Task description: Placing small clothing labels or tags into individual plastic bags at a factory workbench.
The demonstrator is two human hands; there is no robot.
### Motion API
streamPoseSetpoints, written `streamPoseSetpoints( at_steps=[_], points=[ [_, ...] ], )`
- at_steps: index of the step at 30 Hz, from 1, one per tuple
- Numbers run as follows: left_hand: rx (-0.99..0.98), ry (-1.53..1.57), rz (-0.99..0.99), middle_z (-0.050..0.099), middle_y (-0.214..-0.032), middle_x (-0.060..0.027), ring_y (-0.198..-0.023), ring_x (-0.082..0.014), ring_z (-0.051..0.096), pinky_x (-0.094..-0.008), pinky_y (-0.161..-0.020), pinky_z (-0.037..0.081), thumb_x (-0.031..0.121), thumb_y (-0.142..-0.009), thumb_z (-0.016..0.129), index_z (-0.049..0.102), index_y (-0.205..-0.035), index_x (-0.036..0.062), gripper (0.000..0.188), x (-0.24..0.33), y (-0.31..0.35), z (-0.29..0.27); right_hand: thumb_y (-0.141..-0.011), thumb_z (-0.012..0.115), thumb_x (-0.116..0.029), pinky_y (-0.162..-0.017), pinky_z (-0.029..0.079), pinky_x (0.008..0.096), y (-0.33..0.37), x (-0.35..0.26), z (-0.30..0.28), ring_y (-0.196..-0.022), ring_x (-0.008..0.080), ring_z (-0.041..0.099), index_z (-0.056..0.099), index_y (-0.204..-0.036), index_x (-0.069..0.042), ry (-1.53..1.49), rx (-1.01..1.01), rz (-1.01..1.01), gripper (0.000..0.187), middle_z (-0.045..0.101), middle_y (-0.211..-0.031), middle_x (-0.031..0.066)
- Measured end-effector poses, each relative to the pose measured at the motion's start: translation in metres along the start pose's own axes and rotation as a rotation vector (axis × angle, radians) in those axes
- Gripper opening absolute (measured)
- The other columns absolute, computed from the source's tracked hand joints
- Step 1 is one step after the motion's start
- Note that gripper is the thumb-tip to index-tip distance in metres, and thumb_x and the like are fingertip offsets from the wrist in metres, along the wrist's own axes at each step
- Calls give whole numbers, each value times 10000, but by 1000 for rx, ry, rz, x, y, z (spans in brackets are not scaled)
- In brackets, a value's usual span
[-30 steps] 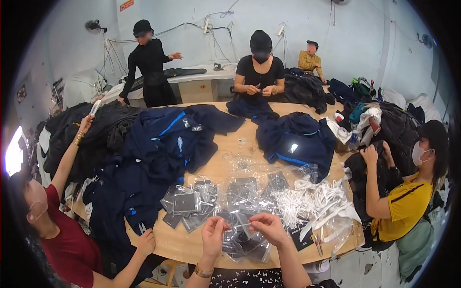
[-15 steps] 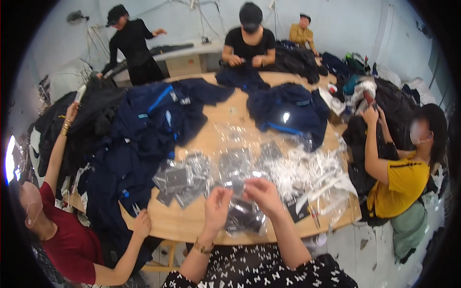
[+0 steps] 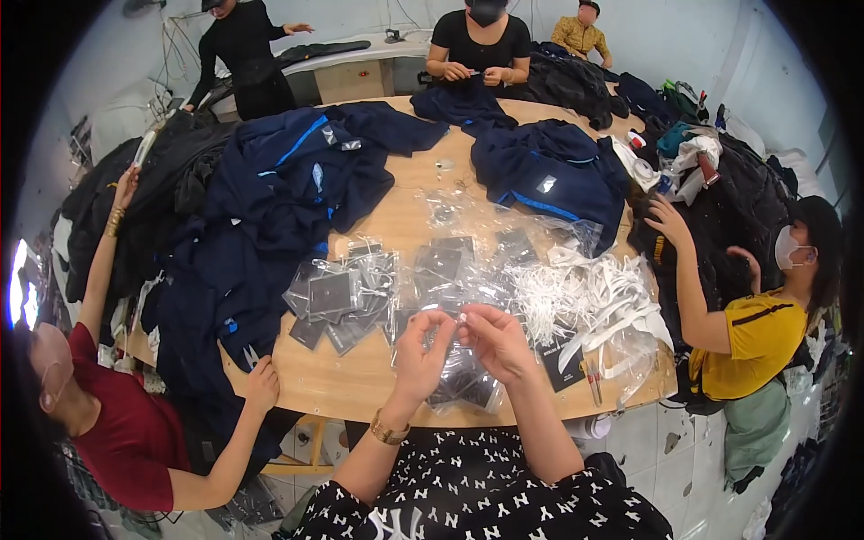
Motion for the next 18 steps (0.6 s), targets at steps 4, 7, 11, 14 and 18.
streamPoseSetpoints(
  at_steps=[4,7,11,14,18],
  points=[
    [-12,6,-35,597,-870,-89,-860,-182,551,-288,-788,411,168,-825,586,586,-861,6,165,-3,0,0,-826,576,-36,-626,504,248,0,0,-1,-696,137,599,585,-973,31,64,-2,-48,162,618,-789,82],
    [-8,-36,-5,604,-854,-89,-851,-182,554,-288,-781,414,168,-823,587,590,-853,9,163,-3,0,1,-819,583,-28,-629,492,239,0,-1,2,-698,131,594,587,-962,26,133,-5,-106,153,617,-792,76],
    [1,12,-58,611,-837,-80,-840,-176,558,-282,-777,415,166,-820,591,592,-845,10,158,-7,0,3,-807,597,-22,-631,486,235,0,-2,2,-696,126,590,593,-936,27,183,7,-167,138,618,-796,75],
    [8,54,-93,614,-836,-77,-832,-167,561,-275,-775,416,167,-818,597,593,-846,9,160,-10,1,3,-802,601,-20,-635,486,234,-1,-2,2,-695,122,589,599,-920,33,284,16,-234,129,622,-803,78],
    [-8,61,-73,618,-821,-63,-822,-139,563,-276,-770,426,157,-820,602,598,-849,5,154,-13,0,2,-798,605,-17,-643,488,234,3,-8,6,-698,118,589,603,-916,38,435,19,-293,130,627,-810,79]
  ],
)
Point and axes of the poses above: each hand's wrist, its own y-axis away from the middle knuckle, its own z-axis out of the palm, x = y × z, the point moved 4 cm from there along -y, towards the middle knuckle
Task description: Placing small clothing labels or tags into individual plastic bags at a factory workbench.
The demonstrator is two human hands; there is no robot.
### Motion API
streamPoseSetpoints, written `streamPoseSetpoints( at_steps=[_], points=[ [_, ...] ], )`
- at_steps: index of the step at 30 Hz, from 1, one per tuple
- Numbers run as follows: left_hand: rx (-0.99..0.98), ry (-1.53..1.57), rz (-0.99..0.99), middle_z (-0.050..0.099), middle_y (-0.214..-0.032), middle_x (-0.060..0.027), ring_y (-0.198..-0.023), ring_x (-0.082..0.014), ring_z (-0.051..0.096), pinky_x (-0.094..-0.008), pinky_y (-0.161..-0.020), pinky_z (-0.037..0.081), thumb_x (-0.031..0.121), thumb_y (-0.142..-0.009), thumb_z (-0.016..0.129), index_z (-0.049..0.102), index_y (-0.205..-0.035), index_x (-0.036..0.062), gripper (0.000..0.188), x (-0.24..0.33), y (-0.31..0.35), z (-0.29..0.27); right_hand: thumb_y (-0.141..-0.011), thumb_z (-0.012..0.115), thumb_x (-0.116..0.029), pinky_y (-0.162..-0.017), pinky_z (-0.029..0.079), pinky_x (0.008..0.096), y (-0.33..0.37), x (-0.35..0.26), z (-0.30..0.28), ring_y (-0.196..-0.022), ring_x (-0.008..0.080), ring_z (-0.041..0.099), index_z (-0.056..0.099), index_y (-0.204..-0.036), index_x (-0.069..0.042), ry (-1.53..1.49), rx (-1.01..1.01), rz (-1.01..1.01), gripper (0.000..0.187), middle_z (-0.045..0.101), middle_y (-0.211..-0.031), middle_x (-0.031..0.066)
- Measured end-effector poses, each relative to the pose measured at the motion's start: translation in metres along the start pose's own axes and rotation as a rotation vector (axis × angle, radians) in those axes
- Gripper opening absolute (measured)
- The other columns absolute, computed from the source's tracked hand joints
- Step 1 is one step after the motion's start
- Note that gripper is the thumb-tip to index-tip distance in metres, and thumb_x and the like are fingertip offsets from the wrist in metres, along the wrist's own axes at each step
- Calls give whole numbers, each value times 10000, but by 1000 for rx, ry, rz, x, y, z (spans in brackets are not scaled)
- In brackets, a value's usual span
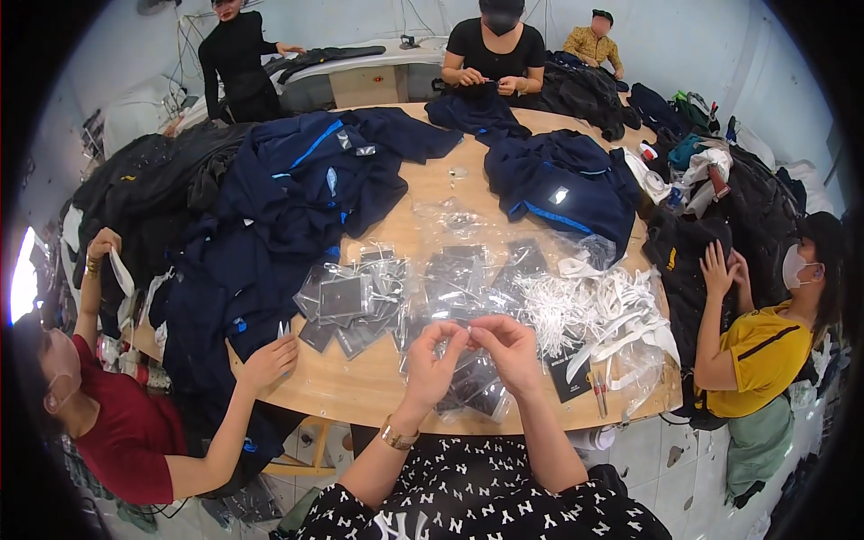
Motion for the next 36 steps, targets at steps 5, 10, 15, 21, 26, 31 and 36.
streamPoseSetpoints(
  at_steps=[5,10,15,21,26,31,36],
  points=[
    [-109,300,-181,621,-805,-42,-803,-95,555,-249,-748,436,137,-822,610,605,-866,-4,148,-2,-3,3,-793,599,5,-638,493,245,-1,1,0,-687,138,596,600,-916,36,-172,-21,64,127,627,-798,92],
    [-112,383,-258,611,-756,-48,-710,-92,566,-208,-671,459,88,-849,567,578,-831,-10,100,-7,-6,5,-794,589,17,-626,493,235,-1,2,-2,-683,130,599,600,-907,35,-78,-14,64,115,629,-796,92],
    [-129,498,-318,630,-785,-65,-714,-91,576,-213,-687,453,113,-830,599,604,-875,-31,151,-8,-3,6,-800,587,7,-620,490,237,-3,-2,2,-676,132,600,602,-901,30,-32,-26,61,105,628,-786,88],
    [-133,546,-312,633,-795,-62,-725,-93,574,-215,-692,453,100,-836,586,614,-875,-34,142,-4,-4,9,-810,581,-6,-599,478,241,-1,4,-1,-648,137,584,604,-920,26,-279,39,143,118,619,-757,85],
    [-135,524,-274,631,-802,-51,-736,-84,566,-215,-704,446,105,-835,589,618,-875,-26,140,-7,-9,11,-801,591,0,-603,474,244,-4,4,-2,-649,137,576,608,-924,30,-301,54,144,128,615,-752,81],
    [-151,462,-238,628,-805,-47,-745,-83,560,-216,-716,441,116,-841,582,619,-876,-22,147,-7,-14,11,-799,595,0,-617,484,242,-8,-1,-3,-661,131,580,609,-922,44,-207,24,104,132,618,-767,88],
    [-132,369,-225,619,-766,-60,-732,-109,575,-239,-706,471,80,-850,553,596,-817,-7,102,-2,-16,11,-779,607,10,-632,519,259,-12,7,-5,-688,157,603,602,-896,84,-146,74,65,139,624,-820,134]
  ],
)
Point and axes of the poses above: each hand's wrist, its own y-axis away from the middle knuckle, its own z-axis out of the palm, x = y × z, the point moved 4 cm from there along -y, towards the middle knuckle
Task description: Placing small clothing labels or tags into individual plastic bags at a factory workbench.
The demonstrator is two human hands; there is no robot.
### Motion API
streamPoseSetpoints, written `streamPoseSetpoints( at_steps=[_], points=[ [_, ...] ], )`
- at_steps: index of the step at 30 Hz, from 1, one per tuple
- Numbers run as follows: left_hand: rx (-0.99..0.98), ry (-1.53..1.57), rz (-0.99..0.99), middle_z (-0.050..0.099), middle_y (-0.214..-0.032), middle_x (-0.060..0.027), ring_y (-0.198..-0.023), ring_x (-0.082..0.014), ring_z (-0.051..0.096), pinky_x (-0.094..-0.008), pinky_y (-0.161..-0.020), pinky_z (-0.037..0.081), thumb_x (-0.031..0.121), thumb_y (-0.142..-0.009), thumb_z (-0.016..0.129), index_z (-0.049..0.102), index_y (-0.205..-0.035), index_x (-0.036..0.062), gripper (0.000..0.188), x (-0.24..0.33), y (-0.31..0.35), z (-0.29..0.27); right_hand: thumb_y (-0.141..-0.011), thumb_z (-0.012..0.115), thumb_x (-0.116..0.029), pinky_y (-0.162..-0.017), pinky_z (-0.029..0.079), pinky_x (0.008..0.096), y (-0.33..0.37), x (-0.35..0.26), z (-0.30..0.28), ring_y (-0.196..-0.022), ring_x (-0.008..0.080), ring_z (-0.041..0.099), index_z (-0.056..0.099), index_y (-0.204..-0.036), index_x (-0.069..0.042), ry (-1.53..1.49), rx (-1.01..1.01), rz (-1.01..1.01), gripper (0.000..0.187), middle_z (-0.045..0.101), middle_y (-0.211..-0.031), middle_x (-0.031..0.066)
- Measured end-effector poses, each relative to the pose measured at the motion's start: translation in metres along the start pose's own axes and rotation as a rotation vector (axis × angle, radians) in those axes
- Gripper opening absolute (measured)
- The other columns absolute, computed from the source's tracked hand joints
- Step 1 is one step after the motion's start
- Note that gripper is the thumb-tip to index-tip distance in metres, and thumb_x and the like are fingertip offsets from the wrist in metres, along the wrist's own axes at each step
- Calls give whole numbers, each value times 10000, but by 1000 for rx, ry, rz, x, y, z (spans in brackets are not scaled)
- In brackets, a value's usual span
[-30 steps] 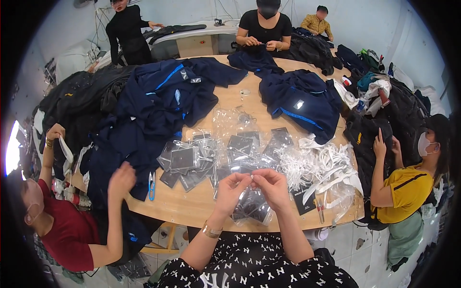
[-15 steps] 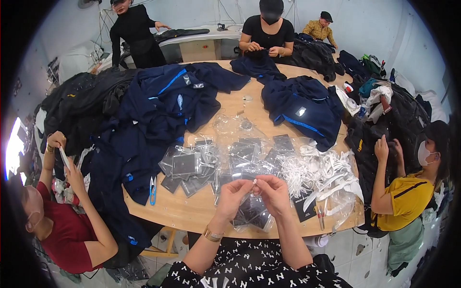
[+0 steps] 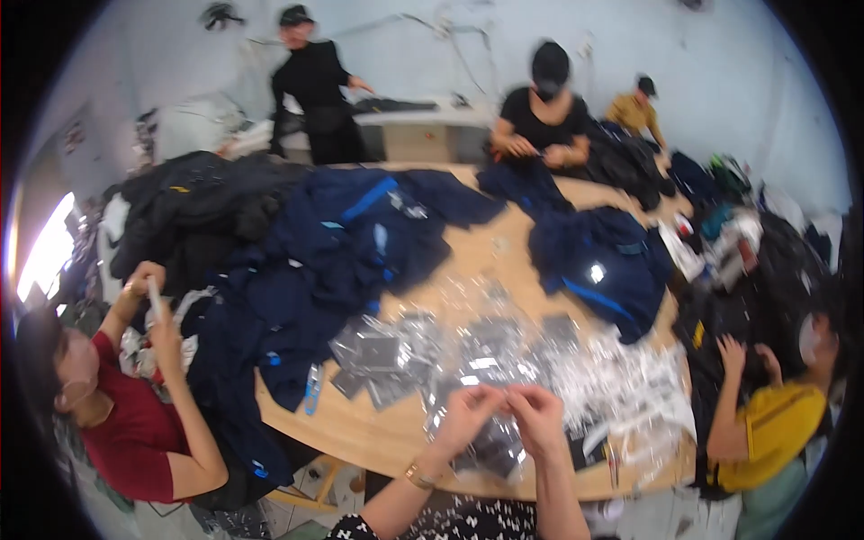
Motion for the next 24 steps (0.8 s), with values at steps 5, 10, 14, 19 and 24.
streamPoseSetpoints(
  at_steps=[5,10,14,19,24],
  points=[
    [-78,-73,-11,605,-830,-37,-780,-85,567,-219,-725,465,109,-861,552,588,-879,-24,139,-8,-3,7,-793,573,34,-592,502,261,2,-6,-11,-650,159,596,591,-881,72,22,-16,-5,98,614,-760,117],
    [-96,-72,-16,591,-840,-32,-787,-85,562,-222,-733,463,126,-873,541,571,-913,-30,164,-9,-5,13,-784,573,45,-610,507,257,5,-14,-15,-657,152,604,599,-904,66,74,-3,-46,125,625,-770,107],
    [-148,-55,-33,596,-851,-46,-810,-93,562,-224,-752,455,121,-874,539,570,-931,-33,168,-8,-3,14,-769,593,55,-644,505,258,3,-17,-16,-689,153,606,612,-893,57,182,-61,-81,126,631,-803,105],
    [-48,-208,76,629,-842,-37,-782,-85,572,-228,-736,454,150,-843,583,611,-906,-12,176,1,-2,13,-756,609,58,-643,497,251,2,-17,-17,-693,148,600,610,-877,59,127,-31,-105,121,628,-796,105],
    [-44,-289,71,589,-1007,-94,-825,-87,549,-232,-747,444,132,-826,606,630,-886,-21,166,6,-2,14,-750,610,67,-642,494,254,3,-19,-19,-684,149,596,608,-859,56,116,-32,-96,110,625,-792,104]
  ],
)
Point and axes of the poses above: each hand's wrist, its own y-axis away from the middle knuckle, its own z-axis out of the palm, x = y × z, the point moved 4 cm from there along -y, towards the middle knuckle
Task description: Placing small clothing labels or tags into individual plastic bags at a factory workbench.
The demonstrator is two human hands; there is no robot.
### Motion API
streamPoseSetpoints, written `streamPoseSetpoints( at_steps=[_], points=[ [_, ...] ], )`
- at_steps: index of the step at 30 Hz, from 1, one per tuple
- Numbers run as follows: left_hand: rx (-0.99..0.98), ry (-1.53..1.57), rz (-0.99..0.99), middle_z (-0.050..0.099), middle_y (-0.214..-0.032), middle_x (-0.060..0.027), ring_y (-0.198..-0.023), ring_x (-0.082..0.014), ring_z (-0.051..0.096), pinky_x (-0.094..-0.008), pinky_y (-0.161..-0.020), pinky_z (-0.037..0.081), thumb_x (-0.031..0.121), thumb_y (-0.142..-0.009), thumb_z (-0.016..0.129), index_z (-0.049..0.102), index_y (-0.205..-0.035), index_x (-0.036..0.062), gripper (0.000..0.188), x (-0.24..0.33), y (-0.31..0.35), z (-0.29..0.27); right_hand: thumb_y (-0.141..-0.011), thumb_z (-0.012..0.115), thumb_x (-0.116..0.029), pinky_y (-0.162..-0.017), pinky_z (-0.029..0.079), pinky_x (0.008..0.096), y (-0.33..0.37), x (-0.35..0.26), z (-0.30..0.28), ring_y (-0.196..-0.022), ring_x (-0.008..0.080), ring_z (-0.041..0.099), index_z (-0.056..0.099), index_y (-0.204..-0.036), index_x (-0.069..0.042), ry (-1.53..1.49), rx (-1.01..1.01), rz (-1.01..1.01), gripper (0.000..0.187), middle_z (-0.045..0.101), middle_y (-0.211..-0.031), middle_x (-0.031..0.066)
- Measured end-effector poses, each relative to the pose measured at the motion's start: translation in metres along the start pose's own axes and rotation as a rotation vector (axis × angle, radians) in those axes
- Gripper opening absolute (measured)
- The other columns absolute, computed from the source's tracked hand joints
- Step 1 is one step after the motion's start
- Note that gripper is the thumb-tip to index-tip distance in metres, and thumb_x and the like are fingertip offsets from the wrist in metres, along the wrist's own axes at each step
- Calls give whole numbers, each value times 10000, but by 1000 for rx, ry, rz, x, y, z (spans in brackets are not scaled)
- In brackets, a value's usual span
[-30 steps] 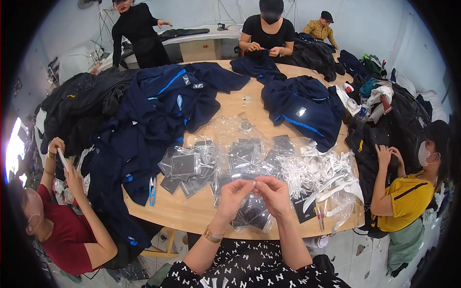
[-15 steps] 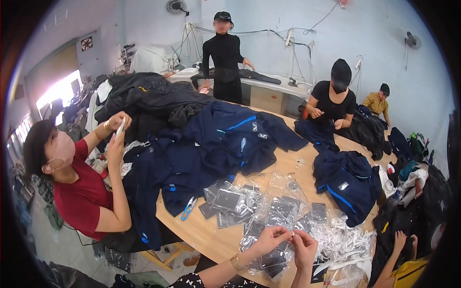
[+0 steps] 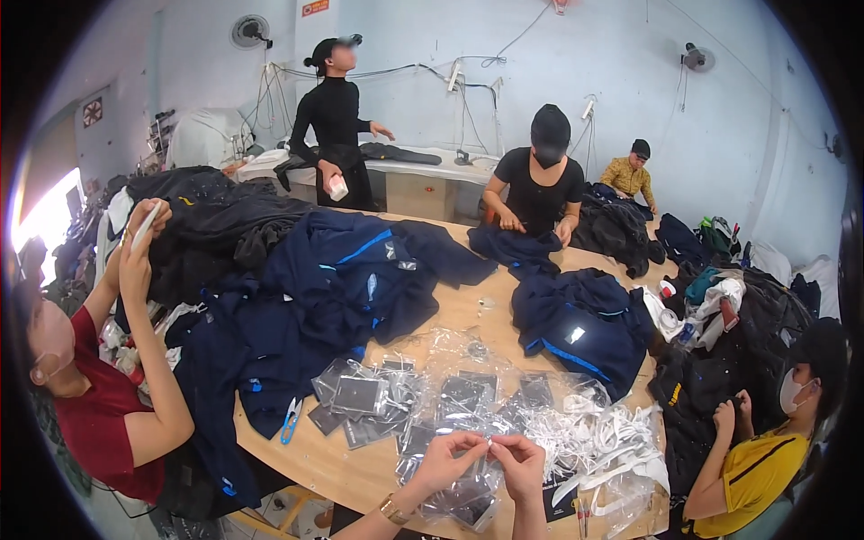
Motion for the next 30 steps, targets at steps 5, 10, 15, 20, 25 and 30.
streamPoseSetpoints(
  at_steps=[5,10,15,20,25,30],
  points=[
    [-16,57,-4,628,-865,-44,-794,-81,559,-231,-725,446,154,-827,608,625,-886,-18,183,-8,-1,0,-751,604,73,-644,492,257,1,-5,1,-687,153,593,613,-857,53,47,-52,-41,109,611,-783,94],
    [-125,198,-73,619,-869,-38,-777,-68,551,-210,-717,437,164,-869,553,601,-926,-8,187,-7,0,6,-776,594,58,-650,498,237,0,-8,-1,-715,136,589,623,-892,46,147,-146,-119,121,585,-825,87],
    [-91,248,-69,611,-855,-35,-780,-81,556,-216,-736,439,152,-873,543,589,-924,-2,169,-7,2,10,-780,580,68,-647,499,232,0,-14,2,-719,135,591,627,-902,43,188,-155,-113,133,585,-842,89],
    [-81,192,5,604,-856,-37,-798,-97,558,-237,-752,443,155,-867,554,582,-896,0,161,-13,1,9,-767,565,101,-641,488,247,4,-18,9,-716,147,581,626,-893,46,180,-152,-162,151,577,-832,87],
    [-8,283,87,604,-827,-25,-770,-88,550,-233,-750,437,151,-858,567,590,-891,8,149,-6,2,9,-783,576,73,-652,485,221,6,-21,17,-754,128,584,622,-914,35,173,-131,-247,144,569,-854,74],
    [-110,291,-59,604,-820,-6,-769,-50,524,-215,-705,423,148,-831,603,613,-887,22,138,-3,0,0,-749,612,81,-678,466,217,10,-26,15,-794,130,573,619,-913,24,293,-180,-262,173,570,-849,75]
  ],
)
Point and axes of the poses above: each hand's wrist, its own y-axis away from the middle knuckle, its own z-axis out of the palm, x = y × z, the point moved 4 cm from there along -y, towards the middle knuckle
